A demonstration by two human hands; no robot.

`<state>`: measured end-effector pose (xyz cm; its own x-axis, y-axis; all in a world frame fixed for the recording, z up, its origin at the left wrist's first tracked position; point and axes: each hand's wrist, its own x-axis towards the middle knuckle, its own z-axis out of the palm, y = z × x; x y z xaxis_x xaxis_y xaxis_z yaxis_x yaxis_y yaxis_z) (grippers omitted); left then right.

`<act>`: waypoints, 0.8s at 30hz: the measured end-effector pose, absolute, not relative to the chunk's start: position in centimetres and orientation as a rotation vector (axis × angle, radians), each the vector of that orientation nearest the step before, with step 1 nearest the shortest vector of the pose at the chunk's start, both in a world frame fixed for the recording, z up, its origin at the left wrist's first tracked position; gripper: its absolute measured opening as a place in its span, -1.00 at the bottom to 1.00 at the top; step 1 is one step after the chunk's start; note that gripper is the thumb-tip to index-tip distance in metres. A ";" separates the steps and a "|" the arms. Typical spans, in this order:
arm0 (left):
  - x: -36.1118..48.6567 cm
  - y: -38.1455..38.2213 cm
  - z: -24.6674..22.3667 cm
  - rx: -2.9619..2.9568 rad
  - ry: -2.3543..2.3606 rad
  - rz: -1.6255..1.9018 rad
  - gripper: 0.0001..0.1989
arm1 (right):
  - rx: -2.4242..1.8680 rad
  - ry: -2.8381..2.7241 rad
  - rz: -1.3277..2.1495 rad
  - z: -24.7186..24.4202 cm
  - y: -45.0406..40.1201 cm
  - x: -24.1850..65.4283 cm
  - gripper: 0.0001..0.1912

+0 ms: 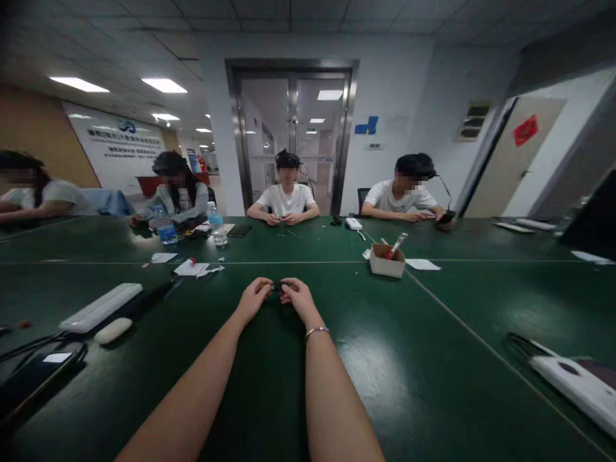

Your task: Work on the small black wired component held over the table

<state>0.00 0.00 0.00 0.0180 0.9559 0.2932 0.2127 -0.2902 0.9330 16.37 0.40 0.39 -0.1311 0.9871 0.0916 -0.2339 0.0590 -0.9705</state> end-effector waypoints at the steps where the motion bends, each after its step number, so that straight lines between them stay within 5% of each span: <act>1: 0.1 -0.1 0.2 1.573 1.229 1.321 -0.77 | -0.911 -1.170 1.357 0.4 0.4 16.4 -0.65; 24: 0.1 -0.5 0.6 1.594 1.224 1.314 -0.76 | -0.945 -1.183 1.371 0.9 0.1 16.6 -0.76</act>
<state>0.07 -0.48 0.58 0.0278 0.9575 0.2872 0.2191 -0.2862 0.9328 16.59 0.07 0.89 -0.1428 0.9876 0.0646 -0.2086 0.0338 -0.9774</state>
